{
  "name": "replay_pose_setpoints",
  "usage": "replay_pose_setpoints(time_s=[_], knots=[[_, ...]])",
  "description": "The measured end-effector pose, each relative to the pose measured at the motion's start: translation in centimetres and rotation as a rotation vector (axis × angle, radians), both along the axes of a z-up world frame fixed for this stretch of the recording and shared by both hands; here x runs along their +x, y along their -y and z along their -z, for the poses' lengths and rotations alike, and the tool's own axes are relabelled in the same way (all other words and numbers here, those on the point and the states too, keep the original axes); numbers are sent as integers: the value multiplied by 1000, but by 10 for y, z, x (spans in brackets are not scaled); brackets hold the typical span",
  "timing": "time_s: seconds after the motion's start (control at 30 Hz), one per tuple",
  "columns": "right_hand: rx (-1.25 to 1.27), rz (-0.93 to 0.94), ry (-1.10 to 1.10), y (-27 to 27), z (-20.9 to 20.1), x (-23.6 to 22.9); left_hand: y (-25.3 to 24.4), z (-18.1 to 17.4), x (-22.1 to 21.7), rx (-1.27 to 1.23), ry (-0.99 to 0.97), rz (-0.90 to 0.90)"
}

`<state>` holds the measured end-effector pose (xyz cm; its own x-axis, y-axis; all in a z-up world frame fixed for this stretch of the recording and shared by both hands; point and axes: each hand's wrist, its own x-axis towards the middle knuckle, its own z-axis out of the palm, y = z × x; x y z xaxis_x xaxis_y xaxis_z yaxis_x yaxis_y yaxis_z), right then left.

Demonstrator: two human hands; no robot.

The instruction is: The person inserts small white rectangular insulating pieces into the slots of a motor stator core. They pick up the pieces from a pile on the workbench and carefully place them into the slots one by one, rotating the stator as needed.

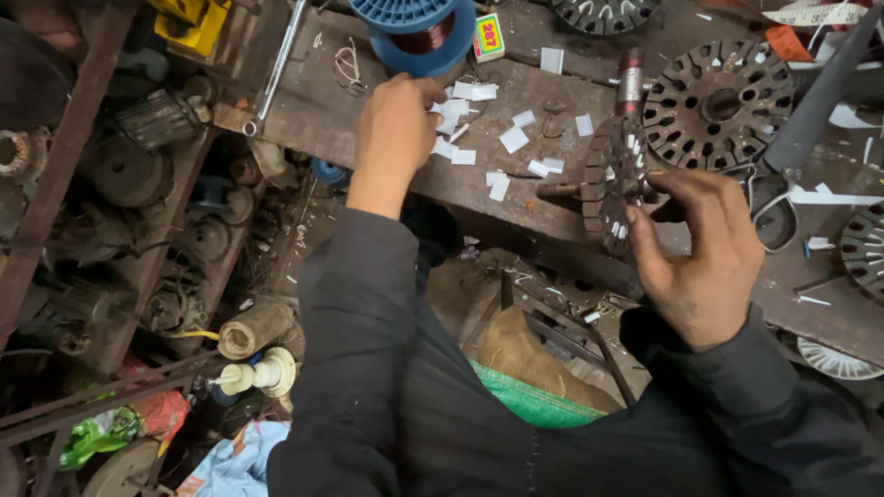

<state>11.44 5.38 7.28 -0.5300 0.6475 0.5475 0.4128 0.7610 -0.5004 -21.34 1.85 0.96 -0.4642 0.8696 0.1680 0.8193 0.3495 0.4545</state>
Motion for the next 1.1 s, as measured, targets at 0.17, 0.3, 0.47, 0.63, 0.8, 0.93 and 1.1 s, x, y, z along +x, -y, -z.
replay_pose_setpoints(time_s=[0.17, 0.3, 0.47, 0.63, 0.8, 0.93, 1.1], knots=[[18, 9, 23, -6, 1, -1, 6, -1, 1, -144, -49, -14], [22, 5, 26, -8, 0, -1, 5, 9, 1, -225, -131, -15], [18, 2, 27, -8, 2, 3, 4, 8, 4, -185, -191, -29], [-108, 31, -37, -7, -2, 14, 16, -39, 21, 11, 8, 41], [-754, -111, -257, -6, -5, 27, 30, -79, 97, 438, 373, 451], [-980, -102, -332, -4, 7, 26, 21, -74, 142, 543, 316, 698], [-863, -296, -485, -13, 16, 36, 17, -72, 157, 506, 451, 720]])
